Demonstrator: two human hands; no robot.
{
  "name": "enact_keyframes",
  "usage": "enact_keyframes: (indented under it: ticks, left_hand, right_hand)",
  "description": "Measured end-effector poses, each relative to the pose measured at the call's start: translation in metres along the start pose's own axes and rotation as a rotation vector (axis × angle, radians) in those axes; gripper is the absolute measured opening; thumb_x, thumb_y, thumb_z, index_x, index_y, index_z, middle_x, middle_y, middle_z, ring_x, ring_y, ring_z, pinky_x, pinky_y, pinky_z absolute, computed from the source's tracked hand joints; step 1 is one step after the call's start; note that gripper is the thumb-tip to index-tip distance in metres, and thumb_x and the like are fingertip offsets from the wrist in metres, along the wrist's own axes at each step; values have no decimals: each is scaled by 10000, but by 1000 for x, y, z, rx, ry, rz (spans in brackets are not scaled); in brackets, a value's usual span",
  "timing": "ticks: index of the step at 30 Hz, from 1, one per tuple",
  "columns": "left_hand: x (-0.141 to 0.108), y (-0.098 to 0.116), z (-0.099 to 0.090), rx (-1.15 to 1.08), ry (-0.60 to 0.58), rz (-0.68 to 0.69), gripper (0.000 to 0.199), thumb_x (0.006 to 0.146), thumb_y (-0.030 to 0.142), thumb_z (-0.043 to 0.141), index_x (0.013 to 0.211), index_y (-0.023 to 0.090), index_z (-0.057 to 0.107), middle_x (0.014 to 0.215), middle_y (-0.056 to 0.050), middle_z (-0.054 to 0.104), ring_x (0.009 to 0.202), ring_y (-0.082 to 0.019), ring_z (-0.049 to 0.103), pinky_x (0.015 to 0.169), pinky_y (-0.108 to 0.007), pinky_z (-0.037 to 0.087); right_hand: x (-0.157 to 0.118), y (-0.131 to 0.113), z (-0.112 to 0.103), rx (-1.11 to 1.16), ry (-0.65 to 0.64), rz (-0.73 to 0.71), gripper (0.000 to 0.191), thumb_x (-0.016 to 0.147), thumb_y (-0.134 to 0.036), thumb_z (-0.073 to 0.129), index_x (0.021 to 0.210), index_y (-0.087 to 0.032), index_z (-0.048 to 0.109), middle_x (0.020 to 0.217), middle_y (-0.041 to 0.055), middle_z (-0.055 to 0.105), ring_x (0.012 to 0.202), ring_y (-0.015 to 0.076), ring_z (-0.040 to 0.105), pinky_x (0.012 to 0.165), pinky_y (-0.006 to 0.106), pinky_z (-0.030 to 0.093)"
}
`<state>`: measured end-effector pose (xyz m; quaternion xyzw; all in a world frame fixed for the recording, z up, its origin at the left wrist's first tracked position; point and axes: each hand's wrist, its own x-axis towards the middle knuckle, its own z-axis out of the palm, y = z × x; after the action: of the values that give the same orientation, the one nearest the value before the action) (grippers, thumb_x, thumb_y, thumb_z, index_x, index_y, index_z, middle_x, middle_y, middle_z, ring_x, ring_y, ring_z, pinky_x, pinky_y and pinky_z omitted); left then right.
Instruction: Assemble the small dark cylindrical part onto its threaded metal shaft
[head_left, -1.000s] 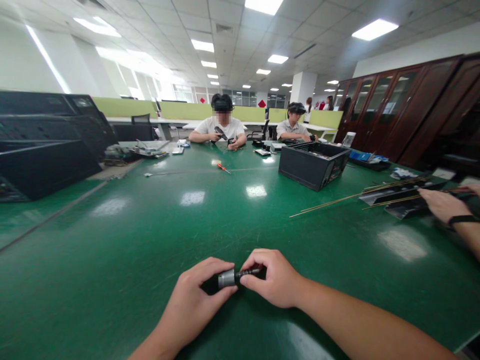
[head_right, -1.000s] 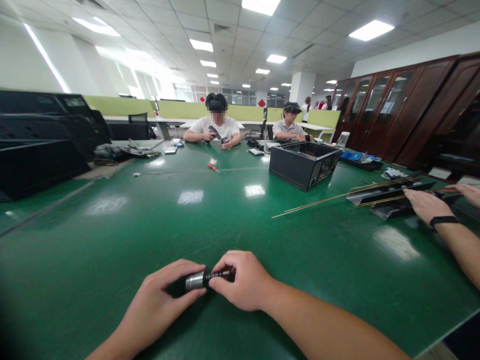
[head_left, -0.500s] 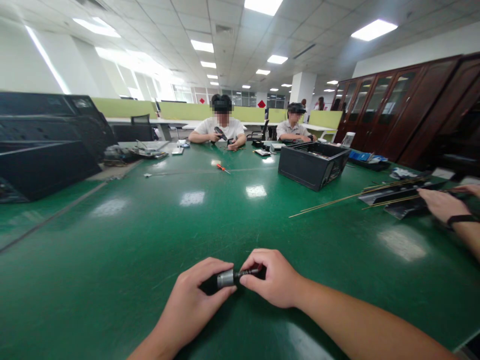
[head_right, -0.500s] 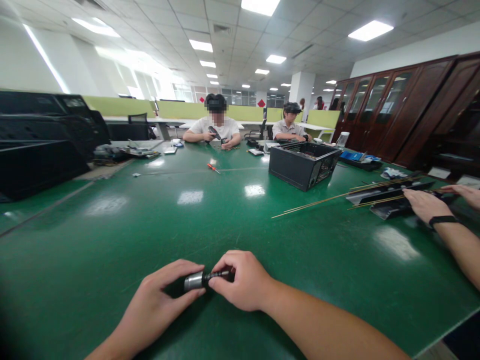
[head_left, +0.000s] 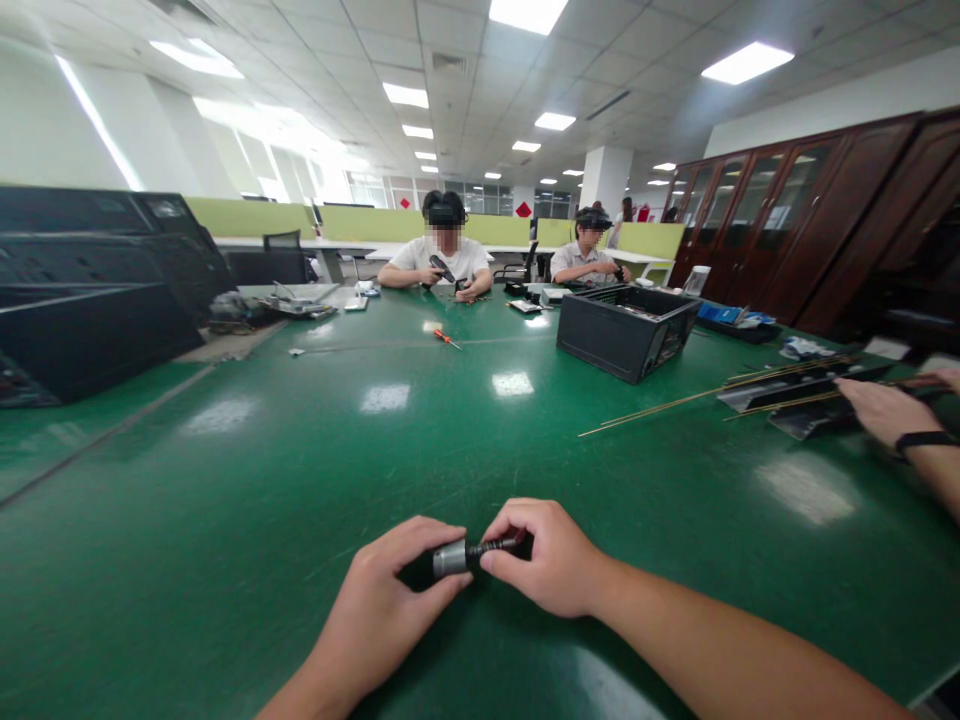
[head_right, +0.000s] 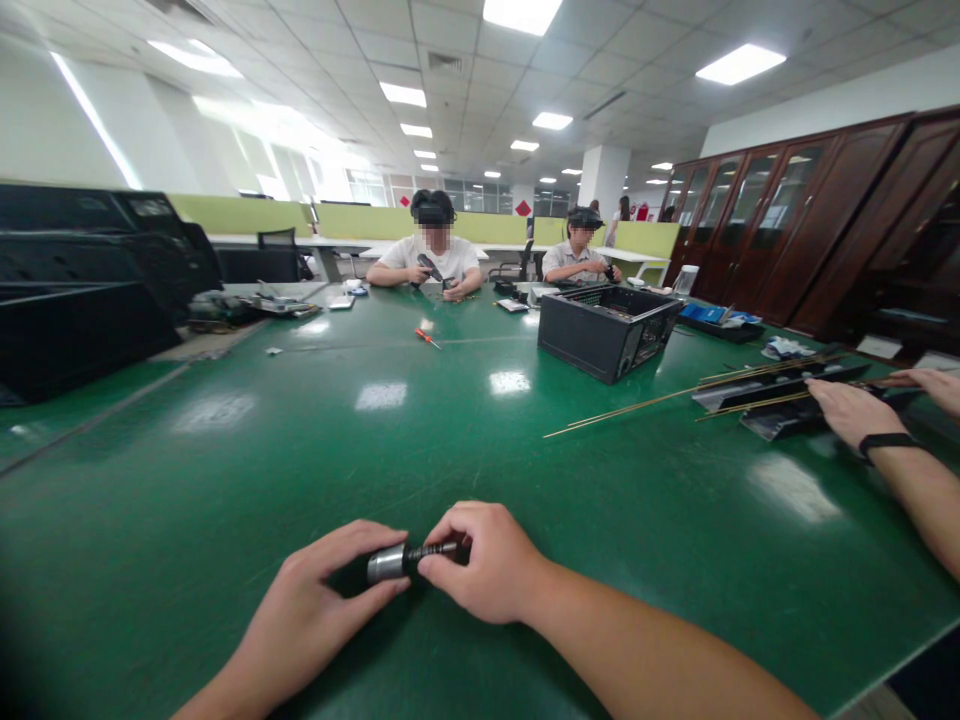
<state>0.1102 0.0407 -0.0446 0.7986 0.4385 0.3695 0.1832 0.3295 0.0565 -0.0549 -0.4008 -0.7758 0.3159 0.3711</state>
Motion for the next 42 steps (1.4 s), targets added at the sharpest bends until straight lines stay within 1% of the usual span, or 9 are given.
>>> enact_keyframes:
  ticks: [15,42]
  left_hand:
    - [-1,-2,0,-8,1,-17,227,785,232,757,1005,277,723,936,12,729,855,-160,691,774,-246,546]
    - [0,-1,-1,25,52,35,211,786,247,753,995,272,733,924,-2,738,836,-171,705,752,-247,564]
  right_hand:
    - [0,1,1,0,5,-4,65,788,-221,706,837,-179,705,772,-3,648,718,133,591,663,242,419]
    - [1,0,1,-6,-1,13,72,780,-229,716,836,-183,714,762,-3,648,704,136,573,649,245,415]
